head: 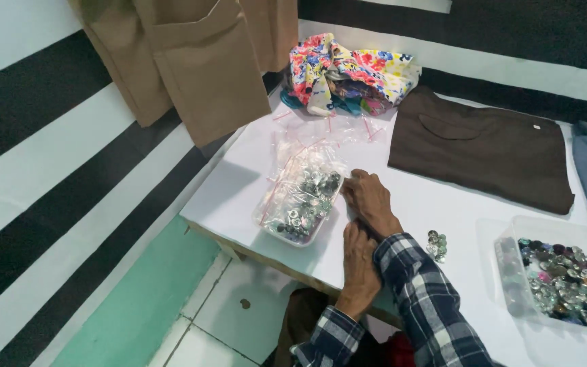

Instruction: Sorting small metal fasteners from a plastic container onto a work surface

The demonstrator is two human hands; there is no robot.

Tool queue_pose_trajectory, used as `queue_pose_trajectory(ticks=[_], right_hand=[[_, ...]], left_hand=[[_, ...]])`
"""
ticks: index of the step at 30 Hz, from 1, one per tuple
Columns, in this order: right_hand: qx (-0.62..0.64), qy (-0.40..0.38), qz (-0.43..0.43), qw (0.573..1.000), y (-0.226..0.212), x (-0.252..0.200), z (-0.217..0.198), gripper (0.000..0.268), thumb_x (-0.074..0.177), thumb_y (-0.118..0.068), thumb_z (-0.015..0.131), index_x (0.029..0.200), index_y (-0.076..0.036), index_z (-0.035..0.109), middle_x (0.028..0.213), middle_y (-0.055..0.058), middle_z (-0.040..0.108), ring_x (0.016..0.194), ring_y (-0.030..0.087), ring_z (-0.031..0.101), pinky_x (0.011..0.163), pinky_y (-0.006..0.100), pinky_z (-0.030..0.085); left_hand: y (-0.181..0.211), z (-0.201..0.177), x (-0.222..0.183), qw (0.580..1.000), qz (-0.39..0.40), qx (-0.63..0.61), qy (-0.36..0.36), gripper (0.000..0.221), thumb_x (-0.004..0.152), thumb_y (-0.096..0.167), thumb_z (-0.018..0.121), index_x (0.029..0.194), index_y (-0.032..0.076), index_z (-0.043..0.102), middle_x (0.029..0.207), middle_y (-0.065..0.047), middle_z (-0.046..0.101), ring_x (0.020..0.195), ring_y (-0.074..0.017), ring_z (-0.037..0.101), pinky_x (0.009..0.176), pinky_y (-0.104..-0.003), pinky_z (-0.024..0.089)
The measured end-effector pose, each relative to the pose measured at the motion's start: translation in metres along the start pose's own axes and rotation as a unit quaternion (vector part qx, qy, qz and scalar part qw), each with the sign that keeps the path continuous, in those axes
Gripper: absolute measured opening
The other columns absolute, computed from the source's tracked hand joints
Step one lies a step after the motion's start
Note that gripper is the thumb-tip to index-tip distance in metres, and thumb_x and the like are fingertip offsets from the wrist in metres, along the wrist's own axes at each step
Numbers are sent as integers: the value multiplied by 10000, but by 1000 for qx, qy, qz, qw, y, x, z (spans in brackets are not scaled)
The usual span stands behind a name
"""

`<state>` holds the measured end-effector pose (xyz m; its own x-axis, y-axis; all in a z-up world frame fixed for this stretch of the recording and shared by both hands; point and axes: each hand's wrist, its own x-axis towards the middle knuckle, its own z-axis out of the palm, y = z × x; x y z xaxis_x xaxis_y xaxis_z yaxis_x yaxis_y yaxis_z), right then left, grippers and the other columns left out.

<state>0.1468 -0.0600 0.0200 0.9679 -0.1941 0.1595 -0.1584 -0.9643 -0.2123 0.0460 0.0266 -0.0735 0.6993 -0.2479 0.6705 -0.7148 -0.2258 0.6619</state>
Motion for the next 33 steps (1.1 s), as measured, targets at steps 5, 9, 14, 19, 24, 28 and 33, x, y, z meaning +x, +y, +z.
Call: queue_pose_trajectory(ticks=[5,9,14,19,24,28,33], right_hand=[[24,36,8,999,19,5,24,130,902,-232,689,994,-220,779,1159,11,694,1028,290,690,806,439,623],[154,98,19,983,49,11,52,110,874,-212,720,958,-235,787,934,37,749,912,305,734,790,424,603],[251,103,62,961,41,-31,-11,158,841,-239,712,953,-172,801,892,122,746,902,373,724,806,463,581],[285,127,113,943,38,-70,-37,153,794,-174,741,942,-174,784,889,105,742,909,341,719,839,452,574],[536,123,179,816,36,-95,-57,526,767,-12,801,1261,-9,620,1011,196,679,879,246,723,732,376,673],[630,126,135,755,39,-108,-72,672,749,-37,854,1324,83,528,1031,212,618,919,235,688,808,392,662],[659,97,136,733,26,-150,-123,497,784,-7,794,1242,91,629,940,97,562,856,162,662,803,328,657]], left_hand=[[15,-12,4,1000,14,-7,8,364,1033,91,360,1177,-112,625,1287,-328,577,1326,-505,447,1205,-618,197],[31,-21,16,1000,-20,-19,-3,493,1084,194,235,1361,-54,559,1476,-224,511,1396,-407,419,1238,-541,126],[47,-33,27,999,0,49,-21,338,968,39,463,1245,-86,612,1371,-290,569,1317,-483,470,1185,-589,239],[40,-24,29,993,-27,103,-42,339,852,-25,533,1175,-33,635,1308,-231,612,1292,-437,526,1163,-553,317],[54,-28,42,976,-209,-56,15,327,959,200,654,1263,88,607,1174,-142,709,1172,-374,646,1157,-501,342],[90,-50,75,865,-347,-358,47,627,966,267,692,1422,-49,399,1272,-296,638,1197,-378,639,1017,-479,505],[86,-40,81,789,-338,-503,101,185,932,124,728,1097,44,701,933,-152,756,861,-220,747,875,-368,591]])
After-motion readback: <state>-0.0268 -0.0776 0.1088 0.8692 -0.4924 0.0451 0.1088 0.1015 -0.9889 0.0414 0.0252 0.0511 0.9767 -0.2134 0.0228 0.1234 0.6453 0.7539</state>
